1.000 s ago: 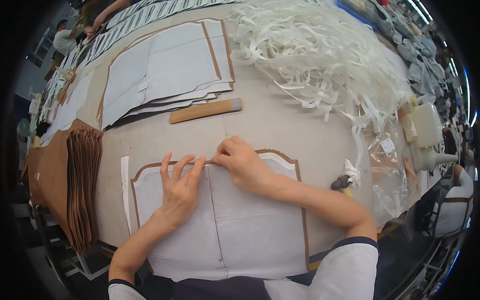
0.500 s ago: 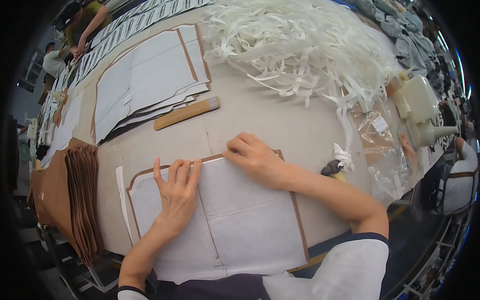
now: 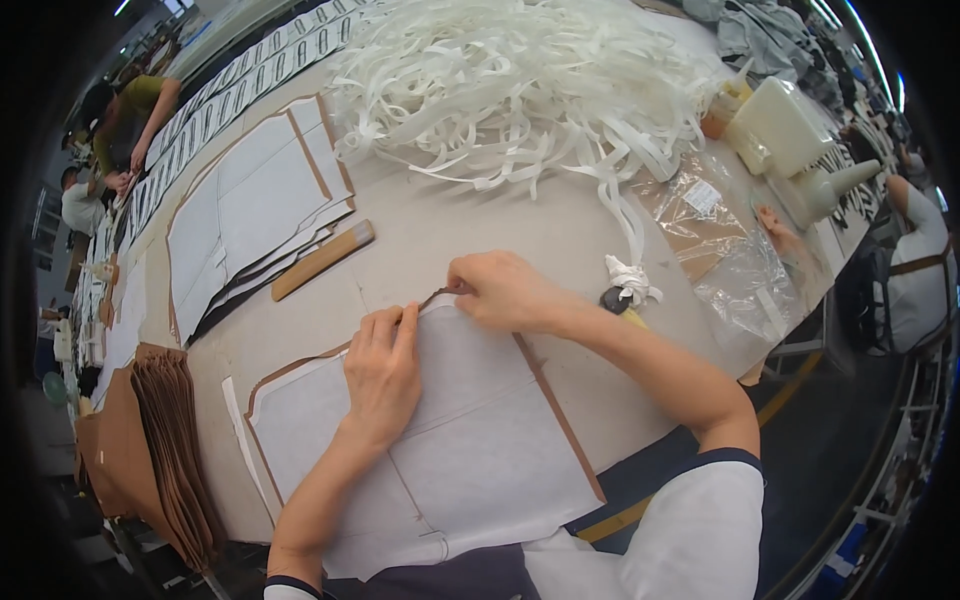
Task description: Folding and hammering the edges of leather or fabric panels as part of an assembly process.
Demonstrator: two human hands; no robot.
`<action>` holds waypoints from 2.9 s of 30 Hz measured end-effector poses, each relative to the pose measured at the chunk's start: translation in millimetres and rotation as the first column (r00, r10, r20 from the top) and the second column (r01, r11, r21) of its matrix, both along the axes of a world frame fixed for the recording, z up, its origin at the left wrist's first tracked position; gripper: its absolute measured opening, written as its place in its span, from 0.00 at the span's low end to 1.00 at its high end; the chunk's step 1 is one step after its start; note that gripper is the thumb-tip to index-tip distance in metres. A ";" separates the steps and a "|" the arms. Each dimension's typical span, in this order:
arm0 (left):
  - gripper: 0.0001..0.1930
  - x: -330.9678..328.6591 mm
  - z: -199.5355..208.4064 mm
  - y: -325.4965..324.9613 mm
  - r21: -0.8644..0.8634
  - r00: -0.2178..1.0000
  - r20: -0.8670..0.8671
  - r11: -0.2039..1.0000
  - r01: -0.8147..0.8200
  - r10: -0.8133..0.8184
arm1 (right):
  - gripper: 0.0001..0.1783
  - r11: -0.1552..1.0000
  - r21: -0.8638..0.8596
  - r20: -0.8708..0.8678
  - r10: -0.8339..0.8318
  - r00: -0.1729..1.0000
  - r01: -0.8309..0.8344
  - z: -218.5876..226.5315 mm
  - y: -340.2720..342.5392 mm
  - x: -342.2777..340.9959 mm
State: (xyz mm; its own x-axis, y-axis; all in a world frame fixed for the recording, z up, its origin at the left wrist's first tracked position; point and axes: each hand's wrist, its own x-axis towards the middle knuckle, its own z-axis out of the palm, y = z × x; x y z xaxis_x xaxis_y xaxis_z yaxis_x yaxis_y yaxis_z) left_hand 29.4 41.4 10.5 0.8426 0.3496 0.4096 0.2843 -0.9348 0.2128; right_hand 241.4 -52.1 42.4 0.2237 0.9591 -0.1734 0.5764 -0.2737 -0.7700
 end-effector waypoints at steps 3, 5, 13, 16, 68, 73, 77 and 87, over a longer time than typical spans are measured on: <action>0.22 3.6 1.8 1.3 -0.016 0.999 0.022 1.000 0.023 -0.023 | 0.11 0.997 -0.043 0.003 -0.060 0.998 0.060 4.7 -19.5 8.7; 0.21 12.9 8.9 -0.1 -0.114 0.999 0.039 0.993 0.042 -0.038 | 0.09 0.995 -0.006 0.036 -0.096 0.995 0.096 -3.2 -29.3 0.7; 0.13 43.6 9.6 18.6 -0.410 0.996 0.052 0.908 0.086 -0.071 | 0.05 0.870 0.466 0.217 -0.292 0.932 0.164 -47.5 -28.6 -23.7; 0.11 48.9 2.8 19.9 -0.391 0.992 0.089 0.913 0.113 -0.084 | 0.05 0.826 0.538 0.214 -0.329 0.920 0.170 -51.7 -29.4 -28.6; 0.21 43.9 -7.6 2.7 0.118 0.937 0.076 0.936 0.330 -0.340 | 0.05 0.906 0.381 0.318 0.056 0.946 -0.182 -34.2 -40.0 22.2; 0.25 42.3 -9.5 2.5 0.101 0.939 0.079 0.940 0.327 -0.335 | 0.03 0.832 0.475 0.309 0.147 0.940 -0.287 -35.4 -38.8 31.3; 0.24 41.7 -7.5 1.0 0.112 0.939 0.062 0.938 0.329 -0.337 | 0.02 0.790 0.489 0.383 0.187 0.904 -0.370 -41.0 -42.3 37.8; 0.23 30.4 -11.0 -25.4 0.065 0.968 0.017 0.967 0.248 -0.250 | 0.08 0.663 0.339 0.804 0.163 0.571 -0.667 -20.5 -47.3 18.4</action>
State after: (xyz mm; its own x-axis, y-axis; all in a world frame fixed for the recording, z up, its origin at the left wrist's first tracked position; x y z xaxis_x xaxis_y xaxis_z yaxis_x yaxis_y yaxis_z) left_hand 59.8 15.9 -0.4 0.8891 0.1038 0.4458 0.0365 -0.9869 0.1569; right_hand 259.8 -99.4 21.9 -0.4293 0.7991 0.4208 0.8798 0.4753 -0.0050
